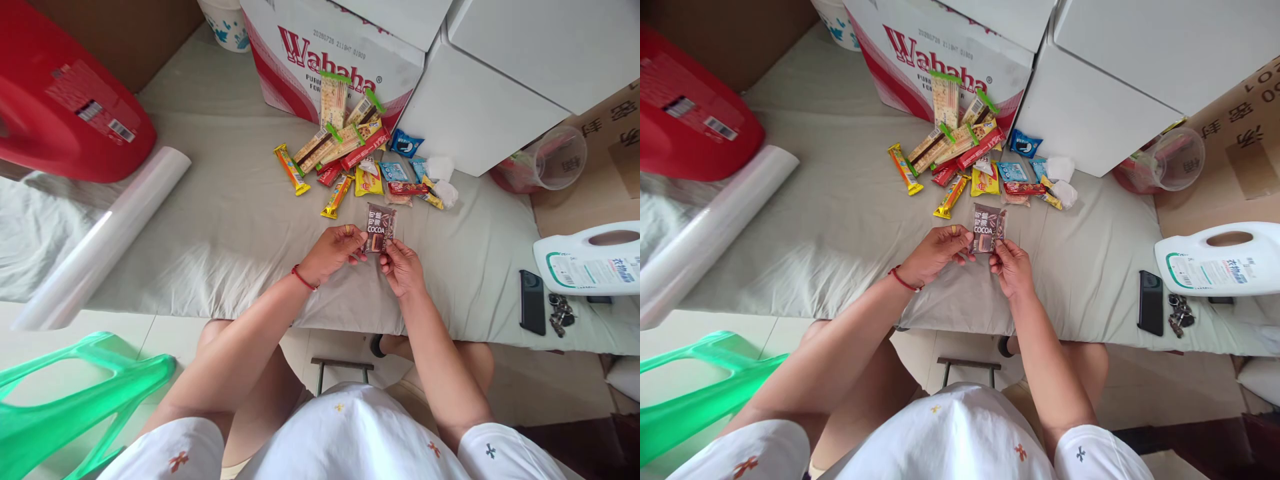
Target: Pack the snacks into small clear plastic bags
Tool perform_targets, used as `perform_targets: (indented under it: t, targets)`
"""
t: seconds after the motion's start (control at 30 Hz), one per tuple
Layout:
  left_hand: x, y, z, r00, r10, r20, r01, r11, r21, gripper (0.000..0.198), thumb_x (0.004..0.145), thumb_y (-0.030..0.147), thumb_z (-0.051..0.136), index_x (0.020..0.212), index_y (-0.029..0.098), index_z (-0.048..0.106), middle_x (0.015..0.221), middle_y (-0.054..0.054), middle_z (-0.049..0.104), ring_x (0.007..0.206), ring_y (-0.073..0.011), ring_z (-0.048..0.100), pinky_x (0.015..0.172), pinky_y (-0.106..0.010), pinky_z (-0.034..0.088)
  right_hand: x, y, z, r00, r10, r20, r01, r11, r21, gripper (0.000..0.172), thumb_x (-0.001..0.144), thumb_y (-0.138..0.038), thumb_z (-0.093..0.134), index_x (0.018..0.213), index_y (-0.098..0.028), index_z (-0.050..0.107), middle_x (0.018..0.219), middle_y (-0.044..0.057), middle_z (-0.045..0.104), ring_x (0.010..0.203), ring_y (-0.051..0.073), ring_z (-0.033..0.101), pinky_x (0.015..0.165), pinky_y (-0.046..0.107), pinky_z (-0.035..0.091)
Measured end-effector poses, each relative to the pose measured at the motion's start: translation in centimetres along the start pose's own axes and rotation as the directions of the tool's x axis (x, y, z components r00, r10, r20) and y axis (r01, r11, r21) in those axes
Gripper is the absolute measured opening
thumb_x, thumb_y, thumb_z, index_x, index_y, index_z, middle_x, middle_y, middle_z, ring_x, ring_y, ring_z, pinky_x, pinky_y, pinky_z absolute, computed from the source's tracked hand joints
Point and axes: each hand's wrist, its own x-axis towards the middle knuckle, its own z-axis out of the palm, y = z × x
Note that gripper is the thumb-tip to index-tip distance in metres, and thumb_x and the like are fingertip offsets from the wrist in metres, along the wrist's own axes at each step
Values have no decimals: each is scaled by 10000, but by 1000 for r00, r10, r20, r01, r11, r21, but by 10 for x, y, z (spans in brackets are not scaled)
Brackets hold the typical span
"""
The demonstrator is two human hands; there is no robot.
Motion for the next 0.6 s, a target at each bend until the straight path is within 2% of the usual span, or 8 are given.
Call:
perform_targets:
  t: [0.1, 0.23, 0.3, 0.47, 0.6]
  targets:
    - [1, 0, -2, 998, 43, -45, -42, 999, 25, 448, 738, 591, 803, 776, 177, 635, 695, 5, 624, 644, -126, 611, 555, -233, 435, 1, -4, -2, 999, 30, -13, -29, 998, 49, 468, 524, -494, 970, 780, -214, 697, 621, -60, 577, 492, 63, 484, 360, 167, 352]
    - [8, -7, -4, 982, 94, -162, -79, 992, 94, 312, 752, 472, 766, 755, 175, 668, 640, 25, 585, 586, -99, 486, 556, -236, 385, 1, -4, -2, 998, -7, -59, 9, 999, 36, 478, 502, -494, 980, 750, -212, 684, 645, -53, 586, 511, 66, 489, 348, 164, 337]
    - [11, -10, -5, 973, 115, -201, -84, 984, 157, 251, 777, 413, 717, 751, 167, 678, 648, 23, 601, 600, -101, 494, 589, -239, 402, 0, -3, -1, 997, -21, -70, 23, 999, 34, 486, 511, -502, 979, 769, -211, 687, 653, -56, 583, 513, 64, 488, 356, 166, 349]
    - [13, -12, -2, 943, 178, -282, -53, 916, 398, 180, 832, 310, 613, 754, 160, 672, 666, 17, 630, 629, -119, 535, 616, -245, 407, -5, 2, -2, 999, -41, -31, 42, 998, 52, 486, 559, -527, 966, 818, -205, 710, 654, -51, 592, 571, 87, 560, 446, 192, 467]
    - [11, -14, 3, 926, 247, -286, -39, 816, 577, 177, 860, 273, 589, 760, 165, 686, 695, -3, 663, 666, -141, 567, 637, -254, 415, -7, 4, -2, 989, -90, -114, 91, 996, -2, 443, 558, -492, 953, 787, -200, 710, 640, -53, 589, 534, 75, 510, 409, 192, 389]
